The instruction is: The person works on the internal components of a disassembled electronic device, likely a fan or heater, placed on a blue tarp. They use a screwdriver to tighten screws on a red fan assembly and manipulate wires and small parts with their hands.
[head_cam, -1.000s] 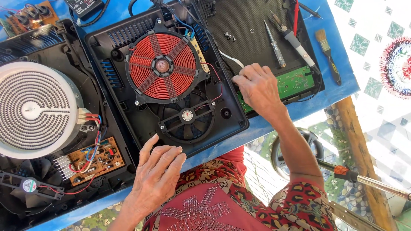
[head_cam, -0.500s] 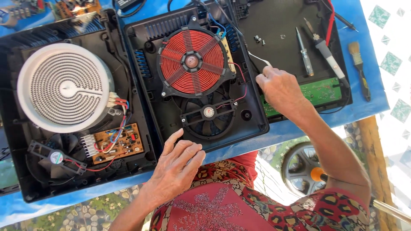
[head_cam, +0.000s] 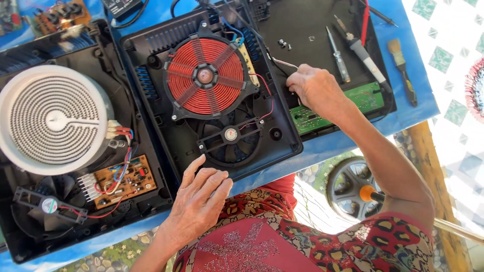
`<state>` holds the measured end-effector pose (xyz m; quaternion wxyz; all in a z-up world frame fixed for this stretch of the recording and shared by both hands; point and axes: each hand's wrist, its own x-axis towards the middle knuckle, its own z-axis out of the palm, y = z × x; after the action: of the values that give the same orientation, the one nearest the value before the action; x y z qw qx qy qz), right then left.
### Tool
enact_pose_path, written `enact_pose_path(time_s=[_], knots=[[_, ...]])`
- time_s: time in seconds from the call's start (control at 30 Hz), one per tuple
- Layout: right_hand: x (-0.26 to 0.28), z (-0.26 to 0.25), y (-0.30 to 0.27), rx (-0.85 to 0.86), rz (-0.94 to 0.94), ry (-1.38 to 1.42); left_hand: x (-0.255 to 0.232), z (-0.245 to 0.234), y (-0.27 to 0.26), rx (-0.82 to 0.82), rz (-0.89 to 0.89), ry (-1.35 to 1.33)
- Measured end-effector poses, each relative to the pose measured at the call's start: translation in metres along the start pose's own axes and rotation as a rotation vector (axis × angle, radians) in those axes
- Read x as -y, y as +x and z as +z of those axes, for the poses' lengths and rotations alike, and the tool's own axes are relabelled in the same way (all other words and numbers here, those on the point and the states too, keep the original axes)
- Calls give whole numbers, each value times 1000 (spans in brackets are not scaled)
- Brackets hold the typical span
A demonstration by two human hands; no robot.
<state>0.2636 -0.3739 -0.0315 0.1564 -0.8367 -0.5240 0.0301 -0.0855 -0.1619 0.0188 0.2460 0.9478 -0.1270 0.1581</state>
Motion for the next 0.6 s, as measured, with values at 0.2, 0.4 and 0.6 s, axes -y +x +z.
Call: enact_pose_path(time_s=[0.2, 0.4, 0.6], knots=[[5, -17, -12, -156, -42, -20, 1, 4, 2, -7, 23, -3], [19, -6, -13, -166, -180, -517, -2, 4, 7, 6, 44, -1], [16, 3, -16, -45, -44, -592, 0, 3, 1, -1, 39, 16]])
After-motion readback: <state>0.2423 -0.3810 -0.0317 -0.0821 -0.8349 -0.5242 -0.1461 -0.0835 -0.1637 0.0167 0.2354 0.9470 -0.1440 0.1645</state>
